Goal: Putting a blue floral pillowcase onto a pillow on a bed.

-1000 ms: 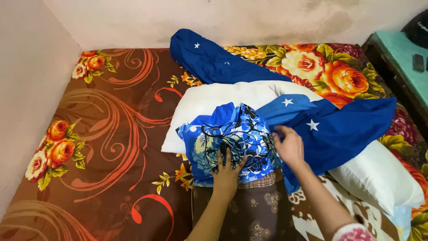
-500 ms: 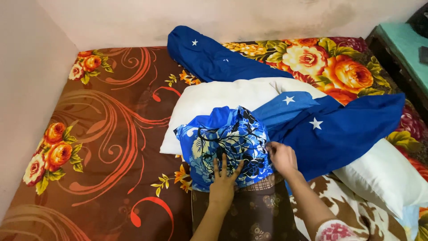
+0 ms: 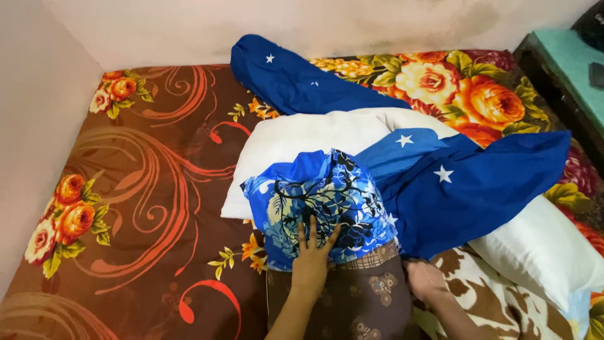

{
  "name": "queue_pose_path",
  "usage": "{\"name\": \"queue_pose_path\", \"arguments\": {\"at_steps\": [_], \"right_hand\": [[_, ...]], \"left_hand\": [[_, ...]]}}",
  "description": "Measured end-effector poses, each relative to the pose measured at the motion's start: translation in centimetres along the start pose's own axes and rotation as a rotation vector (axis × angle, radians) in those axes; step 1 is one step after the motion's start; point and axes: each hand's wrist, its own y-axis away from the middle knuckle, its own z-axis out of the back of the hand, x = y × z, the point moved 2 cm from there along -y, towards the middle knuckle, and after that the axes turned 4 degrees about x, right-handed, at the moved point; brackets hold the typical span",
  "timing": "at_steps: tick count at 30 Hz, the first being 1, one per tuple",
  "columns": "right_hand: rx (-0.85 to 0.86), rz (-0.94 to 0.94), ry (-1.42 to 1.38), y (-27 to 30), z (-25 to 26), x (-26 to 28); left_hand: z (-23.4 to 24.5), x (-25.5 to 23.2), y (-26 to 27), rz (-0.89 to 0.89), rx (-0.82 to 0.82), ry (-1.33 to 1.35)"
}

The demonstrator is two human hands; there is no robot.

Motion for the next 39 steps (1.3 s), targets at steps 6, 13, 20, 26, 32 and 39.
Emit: {"name": "queue_pose_path", "arguments": {"at_steps": [6,13,20,26,32,39], "right_hand": [[-0.207,-0.003,-0.473,3.7,2.6,1.4],[-0.061,0.057,-1.578,1.7,4.1,5.1],[-0.32,0.548,-1.546,-0.8,3.3,9.7],[-0.579,0.679,-1.354,0.1,1.9,12.9],[-0.387,0.594,-1.125,14.5,11.6,16.0],[-0.654,0.783,-0.938,16.0,10.6,20.4]], "left_hand": [[3.3,-3.7,0.5,0.047,-0.046,-0.053],[0.6,-9.1,-0.4,-0.425,-0.336,0.125],[-2.5,-8.1,-4.8,-0.313,-0.506,0.124],[2.0,-5.6,-4.8,-0.179,-0.404,-0.032],[4.0,-2.7,-4.0,-0.12,-0.358,-0.013],[6.5,-1.7,-1.0,-0.139,-0.332,0.224]]}}
